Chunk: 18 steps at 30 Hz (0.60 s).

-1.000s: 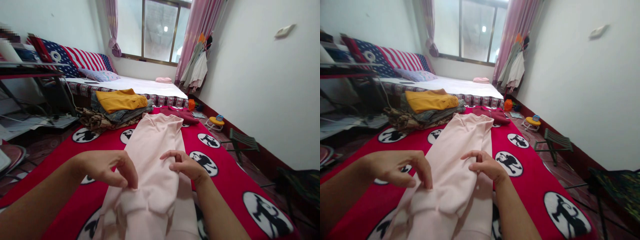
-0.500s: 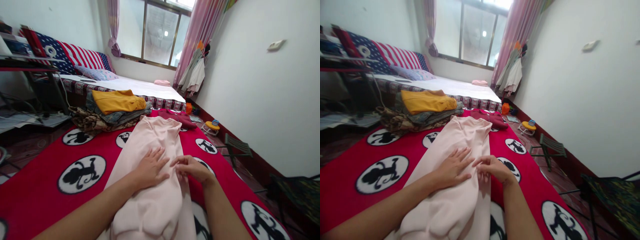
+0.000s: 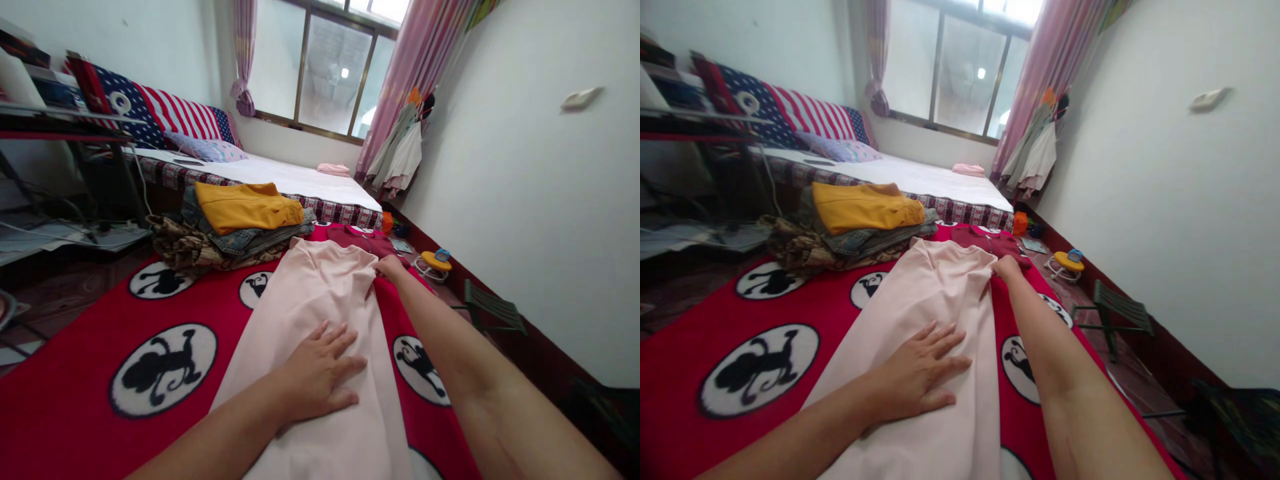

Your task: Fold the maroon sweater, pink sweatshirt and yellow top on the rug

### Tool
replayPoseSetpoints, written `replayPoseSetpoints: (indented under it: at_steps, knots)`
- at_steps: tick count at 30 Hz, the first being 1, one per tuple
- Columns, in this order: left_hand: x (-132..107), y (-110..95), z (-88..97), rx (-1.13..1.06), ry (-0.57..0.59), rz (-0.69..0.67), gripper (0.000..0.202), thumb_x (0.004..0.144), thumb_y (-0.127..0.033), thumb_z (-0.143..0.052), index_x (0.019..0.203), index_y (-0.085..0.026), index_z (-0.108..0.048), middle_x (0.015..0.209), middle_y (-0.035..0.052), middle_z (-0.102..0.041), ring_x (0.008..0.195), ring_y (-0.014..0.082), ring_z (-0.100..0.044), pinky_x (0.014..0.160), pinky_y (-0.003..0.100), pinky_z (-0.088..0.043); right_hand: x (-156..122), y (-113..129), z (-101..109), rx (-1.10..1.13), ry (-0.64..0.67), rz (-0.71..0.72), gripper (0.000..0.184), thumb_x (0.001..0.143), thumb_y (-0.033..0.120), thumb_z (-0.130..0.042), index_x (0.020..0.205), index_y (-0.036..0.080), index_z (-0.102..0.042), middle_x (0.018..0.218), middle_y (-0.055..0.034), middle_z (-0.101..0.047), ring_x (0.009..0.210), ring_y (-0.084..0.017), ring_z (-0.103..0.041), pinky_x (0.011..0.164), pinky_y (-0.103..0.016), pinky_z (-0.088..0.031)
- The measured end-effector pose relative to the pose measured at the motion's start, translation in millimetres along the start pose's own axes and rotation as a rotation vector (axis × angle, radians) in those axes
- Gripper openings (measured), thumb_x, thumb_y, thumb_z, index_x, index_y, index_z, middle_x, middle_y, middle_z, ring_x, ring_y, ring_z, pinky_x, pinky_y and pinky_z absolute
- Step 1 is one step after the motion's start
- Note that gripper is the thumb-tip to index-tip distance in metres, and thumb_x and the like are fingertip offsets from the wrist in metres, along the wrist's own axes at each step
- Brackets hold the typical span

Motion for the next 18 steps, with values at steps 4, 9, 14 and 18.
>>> replayPoseSetpoints:
  at_steps: [4, 9, 14, 18]
  knots:
    - [0, -1, 2.5, -0.006, 0.030, 0.011, 0.060, 0.088, -0.058, -0.052, 0.140, -0.028, -0.047, 0.155, 0.0139, -0.032, 0.144, 0.0340, -0.027, 0.117, 0.056, -0.016, 15, 21, -14, 0.017, 0.033, 0.137, 0.010, 0.075, 0.023, -0.062, 0.080, 0.016, -0.066, 0.067, 0.0002, -0.067, 0.058, -0.012, -0.060, 0.056, -0.021, -0.047]
    - [-1, -1, 2.2, -0.038, 0.024, 0.018, 0.064, 0.087, -0.060, -0.052, 0.141, -0.027, -0.046, 0.156, 0.0136, -0.031, 0.145, 0.0334, -0.025, 0.118, 0.054, -0.015, 6, 14, -38, -0.102, -0.014, 0.241, 0.014, 0.072, 0.025, -0.059, 0.079, 0.015, -0.067, 0.080, -0.0037, -0.071, 0.076, -0.017, -0.064, 0.072, -0.026, -0.049]
    - [0, 18, 23.1, -0.064, -0.211, 0.182, 0.063, 0.089, -0.055, -0.053, 0.142, -0.022, -0.045, 0.154, 0.0129, -0.036, 0.141, 0.0282, -0.034, 0.116, 0.046, -0.028, -1, 9, -38, -0.308, -0.065, 0.238, 0.015, 0.065, 0.022, -0.068, 0.078, 0.015, -0.069, 0.089, -0.0092, -0.073, 0.088, -0.024, -0.066, 0.081, -0.031, -0.047]
    - [-18, 56, 57.7, 0.078, -0.570, 0.583, 0.033, 0.095, -0.028, -0.047, 0.125, -0.024, -0.061, 0.143, 0.0087, -0.049, 0.137, 0.0272, -0.036, 0.112, 0.047, -0.032, -14, 12, -12, -0.446, -0.142, 0.178, 0.036, 0.075, 0.047, -0.063, 0.087, 0.013, -0.070, 0.094, -0.0177, -0.072, 0.091, -0.032, -0.066, 0.077, -0.038, -0.048]
Point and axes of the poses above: each hand's wrist, its own x-axis towards the middle knuckle, its own z-axis out of the back of the hand, y = z × x, the point moved 9 cm from there along x, towards the middle knuckle
